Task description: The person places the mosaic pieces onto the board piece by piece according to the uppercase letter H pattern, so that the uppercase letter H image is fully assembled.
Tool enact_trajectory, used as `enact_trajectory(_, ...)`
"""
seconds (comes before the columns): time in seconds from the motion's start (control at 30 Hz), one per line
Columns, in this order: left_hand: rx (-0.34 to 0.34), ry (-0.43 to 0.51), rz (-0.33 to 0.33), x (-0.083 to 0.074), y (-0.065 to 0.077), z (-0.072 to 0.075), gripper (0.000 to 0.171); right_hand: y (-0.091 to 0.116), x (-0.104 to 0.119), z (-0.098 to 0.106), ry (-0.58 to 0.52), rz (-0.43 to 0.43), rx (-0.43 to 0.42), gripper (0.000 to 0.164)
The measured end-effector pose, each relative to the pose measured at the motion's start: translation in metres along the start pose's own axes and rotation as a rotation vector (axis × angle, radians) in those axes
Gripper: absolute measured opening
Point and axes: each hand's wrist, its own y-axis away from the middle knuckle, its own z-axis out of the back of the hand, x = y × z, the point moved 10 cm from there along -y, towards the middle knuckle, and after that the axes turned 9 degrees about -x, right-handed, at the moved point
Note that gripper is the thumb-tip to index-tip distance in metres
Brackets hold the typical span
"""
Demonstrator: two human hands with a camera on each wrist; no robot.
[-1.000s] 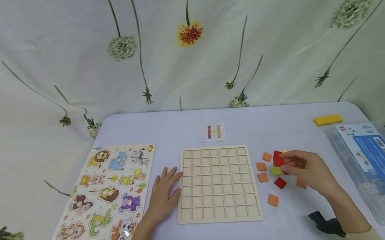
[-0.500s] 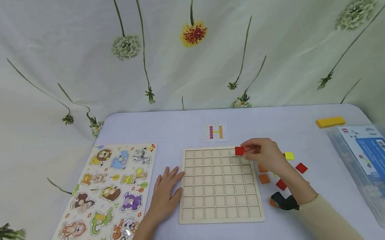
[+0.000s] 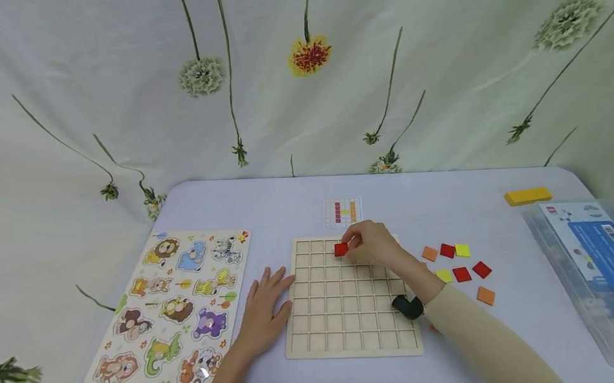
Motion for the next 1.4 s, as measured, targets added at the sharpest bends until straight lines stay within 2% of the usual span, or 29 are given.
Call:
enact_trajectory(0.3,0.001,0.003,0.000,-0.001,0.000,0.001,0.048,-0.006,0.007,-0.023,0.041,0.004,0.078,0.018)
enact_trajectory(0.67,0.000,-0.007,-0.010,-0.002,0.001,0.000,0.048,-0.006,0.011,-0.032,0.100,0.023,0.080,0.014)
enact_trajectory(0.9,-0.005,-0.009,-0.013,-0.003,0.001,0.001,0.048,-0.006,0.009,-0.034,0.112,-0.015,0.090,0.021)
enact_trajectory(1.0,-0.012,-0.008,-0.020,-0.004,0.001,0.002,0.047,-0.002,0.011,-0.027,0.100,-0.014,0.088,0.024)
enact_trajectory(1.13,-0.019,-0.006,-0.024,-0.004,0.001,0.002,0.047,0.009,0.014,-0.007,0.048,0.034,0.071,0.027)
enact_trajectory(1.27,-0.024,-0.008,-0.031,-0.004,0.002,0.002,0.047,0.028,0.009,0.024,-0.035,0.089,0.022,0.032)
enact_trajectory(1.4,-0.032,-0.014,-0.041,-0.004,0.001,0.002,0.047,0.053,-0.012,0.063,-0.095,0.085,-0.060,0.038)
